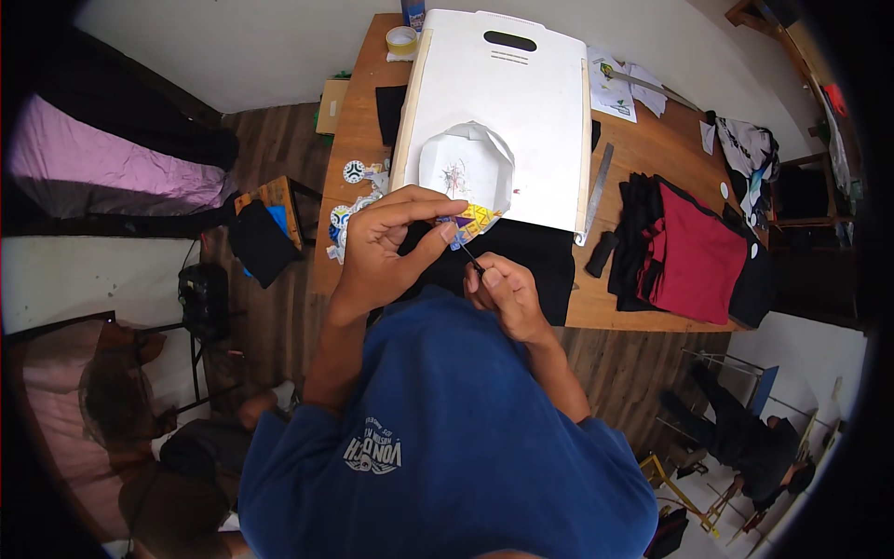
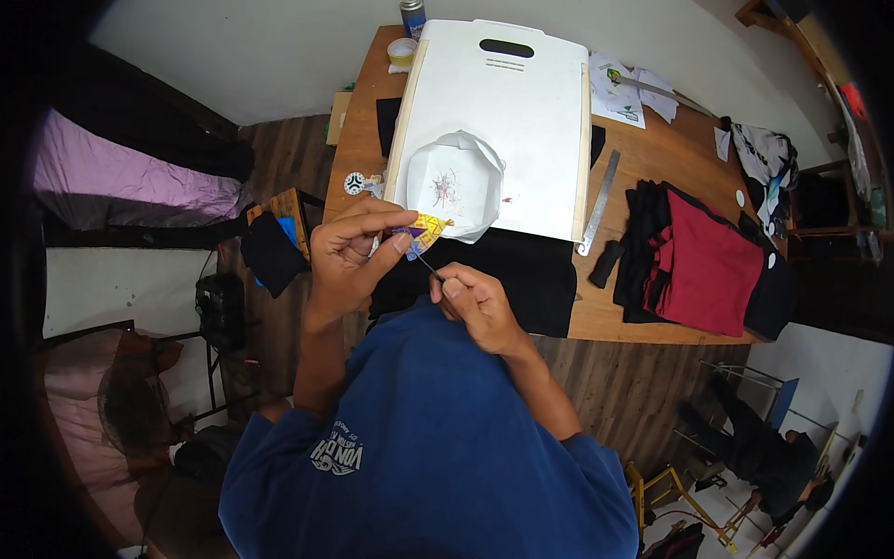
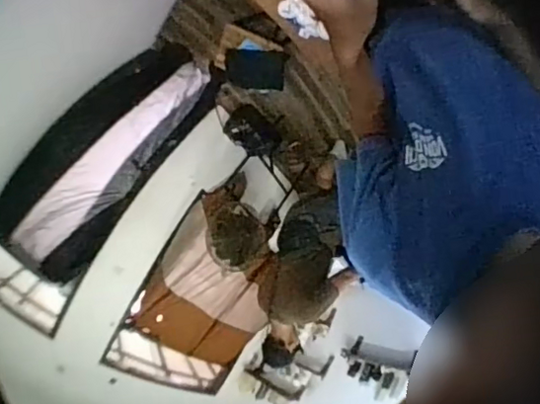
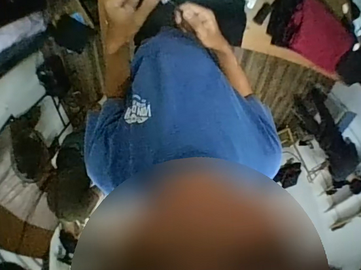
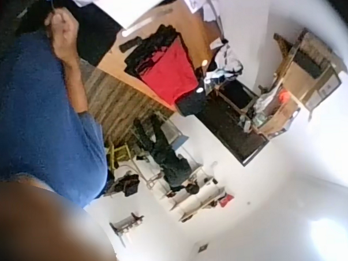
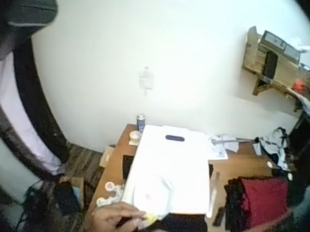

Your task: Removing excess material from printed stickers using a precision tool.

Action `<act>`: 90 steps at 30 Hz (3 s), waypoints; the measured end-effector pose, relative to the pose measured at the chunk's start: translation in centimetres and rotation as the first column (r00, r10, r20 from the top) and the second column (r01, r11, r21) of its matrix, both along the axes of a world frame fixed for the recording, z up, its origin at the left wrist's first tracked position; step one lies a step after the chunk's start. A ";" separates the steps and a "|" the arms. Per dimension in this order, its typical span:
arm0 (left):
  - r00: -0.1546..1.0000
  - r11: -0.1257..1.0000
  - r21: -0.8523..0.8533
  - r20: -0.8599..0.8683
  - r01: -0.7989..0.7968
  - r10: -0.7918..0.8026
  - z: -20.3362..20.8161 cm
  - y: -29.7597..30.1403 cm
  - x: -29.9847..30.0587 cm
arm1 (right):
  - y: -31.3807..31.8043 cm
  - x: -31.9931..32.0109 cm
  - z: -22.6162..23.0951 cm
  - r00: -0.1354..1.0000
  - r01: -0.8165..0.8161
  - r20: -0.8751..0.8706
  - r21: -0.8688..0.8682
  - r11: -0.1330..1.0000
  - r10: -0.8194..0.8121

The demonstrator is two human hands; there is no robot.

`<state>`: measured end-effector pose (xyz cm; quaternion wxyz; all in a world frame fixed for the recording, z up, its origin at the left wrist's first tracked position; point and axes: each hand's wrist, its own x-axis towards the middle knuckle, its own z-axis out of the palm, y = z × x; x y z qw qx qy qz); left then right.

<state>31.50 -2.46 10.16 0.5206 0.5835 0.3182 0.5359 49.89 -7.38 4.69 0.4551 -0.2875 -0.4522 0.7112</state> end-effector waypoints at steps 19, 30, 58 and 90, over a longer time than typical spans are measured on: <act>1.000 1.000 -0.002 -0.016 0.013 -0.013 0.3 -0.1 0.4 | -0.1 0.4 0.1 1.000 -0.010 -0.011 0.002 1.000 0.010; 1.000 1.000 -0.002 0.004 0.002 -0.002 0.1 -0.2 0.6 | -0.2 0.7 -0.1 0.999 -0.010 -0.043 -0.002 1.000 0.010; 1.000 1.000 -0.014 0.006 -0.004 0.004 -0.3 0.0 0.5 | 0.0 0.6 -0.6 1.000 0.016 0.020 0.010 1.000 -0.016; 0.986 0.987 0.035 0.057 -0.157 0.155 -0.9 -0.3 2.7 | -1.1 2.1 0.0 0.825 0.169 0.419 0.455 0.874 -0.378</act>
